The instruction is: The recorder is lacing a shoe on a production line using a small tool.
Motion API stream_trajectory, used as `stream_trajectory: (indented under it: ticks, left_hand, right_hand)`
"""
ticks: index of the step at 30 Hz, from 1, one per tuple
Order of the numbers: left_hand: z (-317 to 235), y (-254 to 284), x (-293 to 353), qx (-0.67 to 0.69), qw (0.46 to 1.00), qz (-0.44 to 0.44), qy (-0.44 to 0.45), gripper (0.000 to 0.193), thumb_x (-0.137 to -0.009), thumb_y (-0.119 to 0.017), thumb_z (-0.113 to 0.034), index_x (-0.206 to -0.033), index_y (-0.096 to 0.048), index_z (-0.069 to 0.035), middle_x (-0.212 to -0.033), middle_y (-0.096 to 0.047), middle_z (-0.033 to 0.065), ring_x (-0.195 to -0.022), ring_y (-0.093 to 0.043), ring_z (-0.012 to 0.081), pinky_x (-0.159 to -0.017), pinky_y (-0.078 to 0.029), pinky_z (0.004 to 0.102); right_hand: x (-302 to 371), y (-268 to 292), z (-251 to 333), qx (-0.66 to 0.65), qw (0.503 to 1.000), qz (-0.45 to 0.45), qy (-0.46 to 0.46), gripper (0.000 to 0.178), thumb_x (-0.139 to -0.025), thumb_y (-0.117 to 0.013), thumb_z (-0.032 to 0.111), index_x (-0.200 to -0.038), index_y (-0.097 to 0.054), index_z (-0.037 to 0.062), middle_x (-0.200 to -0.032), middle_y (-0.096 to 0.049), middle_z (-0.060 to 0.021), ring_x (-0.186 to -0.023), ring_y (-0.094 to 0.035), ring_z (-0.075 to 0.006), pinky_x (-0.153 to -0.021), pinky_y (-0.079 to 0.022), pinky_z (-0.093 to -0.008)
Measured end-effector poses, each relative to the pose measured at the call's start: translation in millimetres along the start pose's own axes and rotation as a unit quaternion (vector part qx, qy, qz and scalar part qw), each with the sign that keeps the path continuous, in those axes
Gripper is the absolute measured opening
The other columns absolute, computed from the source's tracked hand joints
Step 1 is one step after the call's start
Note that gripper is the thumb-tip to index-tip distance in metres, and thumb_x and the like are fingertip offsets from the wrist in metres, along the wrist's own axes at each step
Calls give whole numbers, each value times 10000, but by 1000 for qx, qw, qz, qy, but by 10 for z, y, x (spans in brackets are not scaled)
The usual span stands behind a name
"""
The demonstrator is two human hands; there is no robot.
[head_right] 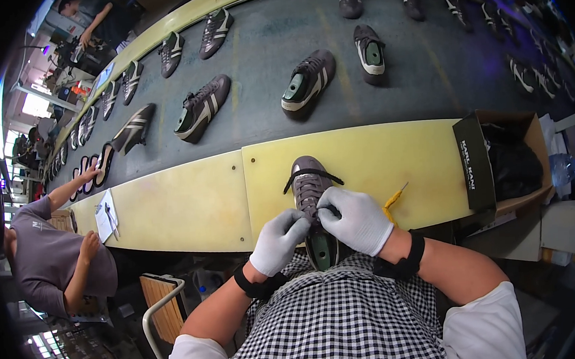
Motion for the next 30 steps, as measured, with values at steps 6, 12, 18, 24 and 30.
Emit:
stream_trajectory:
  ticks: [6, 12, 18, 24, 30]
  left_hand:
    - [-68, -22, 4, 94, 995, 14, 3, 267, -957, -671, -145, -1132, -631, 53, -1021, -690, 54, -931, -627, 110, -853, -518, 273]
    - [71, 1, -62, 80, 996, 6, 24, 267, -946, -692, -133, -1134, -636, 47, -1049, -695, 74, -964, -640, 109, -892, -521, 273]
    - [80, 12, -65, 85, 995, -32, -34, 238, -926, -708, -92, -1107, -618, 33, -997, -677, 56, -939, -634, 99, -845, -526, 264]
    - [37, 53, -27, 22, 994, -82, -62, 272, -900, -722, -61, -1123, -594, 28, -971, -639, 46, -839, -587, 83, -782, -516, 251]
    - [45, 84, -106, 186, 982, -11, 5, 305, -961, -675, -197, -1158, -623, 29, -882, -655, 49, -766, -604, 102, -711, -518, 258]
  right_hand:
    - [38, -19, 70, 44, 996, -59, 47, 89, -849, -694, 100, -875, -619, 60, -795, -680, -149, -717, -684, -349, -640, -542, -422]
    - [47, -82, 41, 76, 995, 8, 59, 99, -859, -668, 121, -922, -653, 46, -822, -698, -161, -736, -701, -345, -675, -559, -418]
    - [-27, -158, 4, 87, 995, 36, 28, 122, -876, -633, 184, -916, -637, 69, -832, -689, -156, -760, -686, -369, -690, -548, -471]
    - [-74, -168, -40, 107, 994, 35, 5, 145, -887, -636, 196, -940, -639, 61, -836, -687, -159, -773, -684, -376, -701, -548, -471]
    - [-118, -171, 12, 53, 996, 32, 64, 159, -895, -644, 184, -974, -641, 46, -903, -684, -193, -841, -686, -373, -727, -553, -446]
Point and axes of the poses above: each hand's wrist, its own x-axis away from the middle knuckle, its own y-axis out of the back of the hand, z = x × y, the point moved 5 cm from there along -x, towards the middle knuckle
